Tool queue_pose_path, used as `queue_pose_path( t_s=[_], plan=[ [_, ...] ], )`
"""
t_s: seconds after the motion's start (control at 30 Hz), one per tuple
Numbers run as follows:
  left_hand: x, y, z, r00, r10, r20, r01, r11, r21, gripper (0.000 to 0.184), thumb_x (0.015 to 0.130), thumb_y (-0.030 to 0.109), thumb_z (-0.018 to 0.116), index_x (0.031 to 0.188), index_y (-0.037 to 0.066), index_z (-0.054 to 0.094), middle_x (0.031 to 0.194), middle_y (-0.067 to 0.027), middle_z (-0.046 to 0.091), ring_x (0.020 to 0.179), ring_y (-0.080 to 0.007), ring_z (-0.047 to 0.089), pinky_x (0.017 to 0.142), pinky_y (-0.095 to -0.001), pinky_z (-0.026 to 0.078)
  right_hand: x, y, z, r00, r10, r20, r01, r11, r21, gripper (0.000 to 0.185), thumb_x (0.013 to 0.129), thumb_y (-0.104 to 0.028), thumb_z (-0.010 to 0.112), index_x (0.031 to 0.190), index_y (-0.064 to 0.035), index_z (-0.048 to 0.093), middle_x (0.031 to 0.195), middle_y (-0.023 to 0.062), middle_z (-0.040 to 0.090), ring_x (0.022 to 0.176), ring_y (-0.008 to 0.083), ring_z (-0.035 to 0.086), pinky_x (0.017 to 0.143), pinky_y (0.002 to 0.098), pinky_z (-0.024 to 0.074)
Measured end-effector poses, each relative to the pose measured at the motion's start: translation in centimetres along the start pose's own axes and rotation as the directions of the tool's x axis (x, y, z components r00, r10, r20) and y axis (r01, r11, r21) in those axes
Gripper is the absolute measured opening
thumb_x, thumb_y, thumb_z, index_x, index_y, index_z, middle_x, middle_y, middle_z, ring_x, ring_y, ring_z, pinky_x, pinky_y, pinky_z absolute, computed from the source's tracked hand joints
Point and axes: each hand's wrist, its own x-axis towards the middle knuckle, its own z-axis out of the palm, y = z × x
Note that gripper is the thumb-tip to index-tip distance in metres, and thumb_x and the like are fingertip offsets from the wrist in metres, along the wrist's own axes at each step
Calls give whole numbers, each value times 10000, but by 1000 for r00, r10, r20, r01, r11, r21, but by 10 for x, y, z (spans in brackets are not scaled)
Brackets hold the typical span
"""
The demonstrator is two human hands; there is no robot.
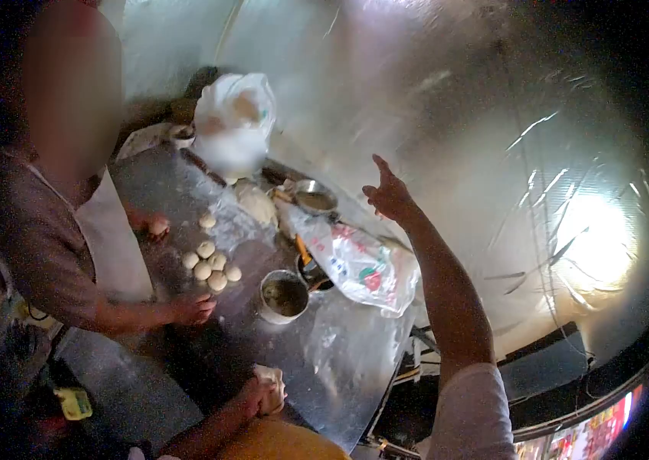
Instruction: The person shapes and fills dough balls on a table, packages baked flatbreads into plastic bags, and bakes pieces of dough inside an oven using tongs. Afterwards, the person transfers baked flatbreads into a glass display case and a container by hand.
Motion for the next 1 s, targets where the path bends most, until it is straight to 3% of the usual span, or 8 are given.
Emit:
queue_pose_path(
  t_s=[0.1, 0.2, 0.3, 0.37, 0.43, 0.6, 0.67, 1.0],
  plan=[
    [-6, 6, -6, 991, 25, -131, -14, 997, 82, 313, 894, 180, 688, 1160, 42, 596, 989, -106, 667, 902, -268, 670, 772, -413, 562, 40, 52, 60, 999, -51, 19, 52, 998, -29, 811, 869, -117, 648, 1550, -139, 209, 815, 175, 666, 621, 229, 643, 594, 379, 558],
    [2, 10, -18, 985, -147, -87, 123, 964, -235, 296, 907, 126, 666, 1179, 39, 589, 1005, -101, 667, 900, -269, 675, 770, -416, 563, 83, 84, 114, 999, -37, 16, 38, 997, -61, 808, 868, -126, 651, 1549, -136, 217, 867, 192, 677, 648, 255, 656, 629, 395, 564],
    [1, 21, -12, 955, -60, -291, 72, 997, 29, 278, 924, 100, 639, 1189, 40, 583, 1027, -99, 664, 917, -266, 677, 773, -417, 566, 107, 96, 150, 996, 52, 71, -59, 993, 106, 816, 862, -159, 671, 1546, -132, 229, 936, 214, 687, 698, 272, 675, 657, 401, 565],
    [7, 28, -16, 942, 65, -328, 1, 980, 197, 292, 948, 124, 612, 1224, 42, 567, 1044, -103, 661, 910, -271, 678, 776, -413, 566, 126, 124, 172, 986, -132, 104, 113, 978, 175, 840, 847, -197, 704, 1544, -134, 239, 929, 215, 688, 715, 271, 683, 663, 408, 560],
    [9, 31, -20, 930, 29, -366, 29, 988, 154, 314, 954, 138, 605, 1249, 41, 556, 1057, -104, 660, 923, -272, 676, 783, -414, 565, 130, 113, 164, 972, 190, 137, -211, 963, 168, 879, 834, -217, 733, 1546, -125, 226, 912, 197, 679, 695, 252, 676, 653, 405, 552],
    [18, 26, -31, 967, -69, -244, 35, 990, -138, 396, 953, 166, 607, 1317, 37, 522, 1100, -111, 654, 974, -279, 666, 814, -435, 562, 156, 228, 160, 987, 158, -34, -156, 986, 61, 885, 827, -203, 732, 1548, -150, 221, 790, 149, 646, 607, 226, 635, 541, 377, 531],
    [16, 31, -10, 925, 25, -378, 24, 992, 126, 438, 942, 176, 619, 1343, 38, 510, 1136, -117, 650, 1021, -289, 659, 838, -459, 561, 129, 244, 130, 956, 293, -11, -290, 950, 119, 876, 828, -212, 710, 1545, -134, 211, 805, 170, 670, 617, 251, 657, 545, 387, 553],
    [43, 28, 37, 919, -73, -388, 183, 949, 255, 440, 926, 143, 609, 1340, 37, 507, 1140, -140, 658, 1008, -310, 670, 893, -456, 550, -46, 429, 19, 689, 712, -140, -669, 698, 255, 878, 825, -196, 634, 1558, -173, 151, 789, 117, 636, 480, 195, 544, 407, 352, 483]
  ],
)
